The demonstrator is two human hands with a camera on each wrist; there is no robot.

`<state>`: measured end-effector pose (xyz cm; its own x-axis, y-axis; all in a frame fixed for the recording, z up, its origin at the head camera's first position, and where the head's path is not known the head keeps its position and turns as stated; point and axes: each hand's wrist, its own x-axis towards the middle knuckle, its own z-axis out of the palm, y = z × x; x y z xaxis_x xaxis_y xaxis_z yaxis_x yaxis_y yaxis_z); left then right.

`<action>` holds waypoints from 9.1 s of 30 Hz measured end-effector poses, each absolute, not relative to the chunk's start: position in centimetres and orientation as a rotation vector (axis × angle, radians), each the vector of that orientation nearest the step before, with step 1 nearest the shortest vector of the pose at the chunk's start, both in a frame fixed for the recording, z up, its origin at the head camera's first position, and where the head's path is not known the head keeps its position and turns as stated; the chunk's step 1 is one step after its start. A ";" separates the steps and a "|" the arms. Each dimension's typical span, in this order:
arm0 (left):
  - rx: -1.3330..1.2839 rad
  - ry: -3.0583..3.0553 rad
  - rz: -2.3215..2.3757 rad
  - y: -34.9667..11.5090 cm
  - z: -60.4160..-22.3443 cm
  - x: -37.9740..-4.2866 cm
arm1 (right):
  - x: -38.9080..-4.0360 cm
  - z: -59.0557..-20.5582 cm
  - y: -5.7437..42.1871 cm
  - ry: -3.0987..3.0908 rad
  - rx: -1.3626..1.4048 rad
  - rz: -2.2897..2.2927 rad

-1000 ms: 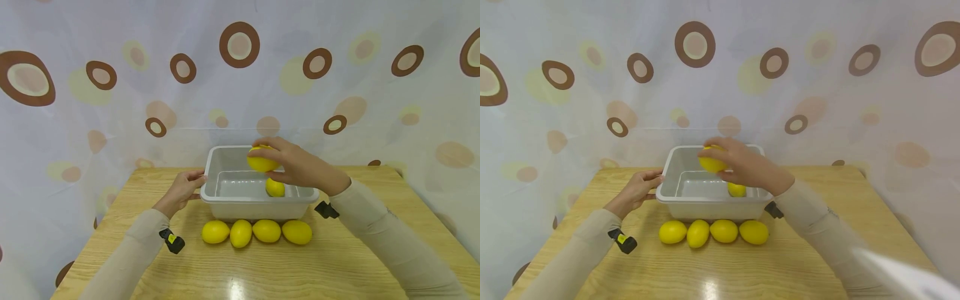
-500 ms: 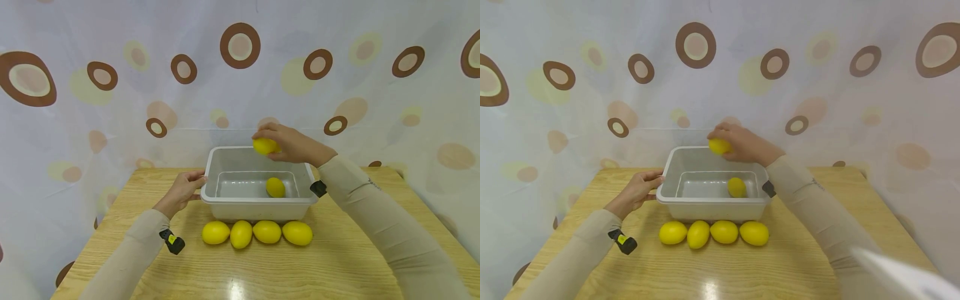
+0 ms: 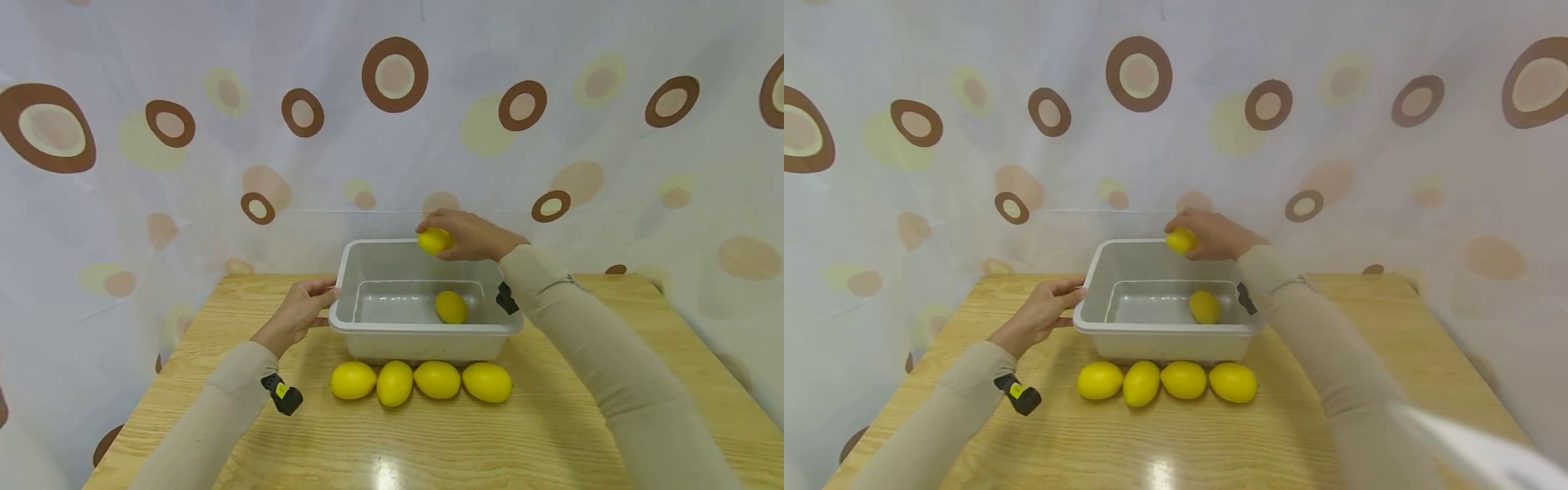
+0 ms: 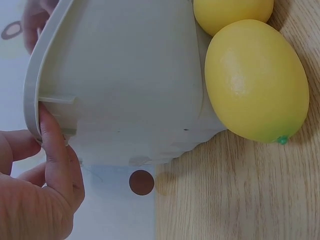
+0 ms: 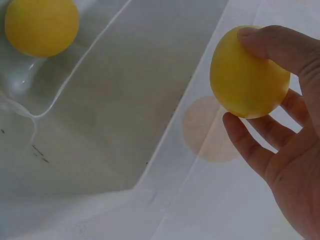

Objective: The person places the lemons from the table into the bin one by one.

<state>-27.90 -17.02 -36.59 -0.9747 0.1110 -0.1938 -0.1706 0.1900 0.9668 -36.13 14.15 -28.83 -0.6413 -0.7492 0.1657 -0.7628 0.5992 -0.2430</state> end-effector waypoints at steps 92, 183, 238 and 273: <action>-0.058 2.213 1.904 -17.2 -36.8 -27.9 | -37.3 -35.6 11.6 -3.256 1.125 0.243; -0.103 2.236 1.910 -16.6 -37.1 -28.3 | -18.1 -45.4 20.3 -2.579 0.962 0.385; -0.094 2.218 1.910 -16.7 -37.0 -28.0 | -14.7 -42.4 18.7 -2.831 0.760 0.617; -0.041 2.176 1.977 -16.8 -37.5 -28.1 | -13.4 -29.1 18.7 -2.327 0.971 0.750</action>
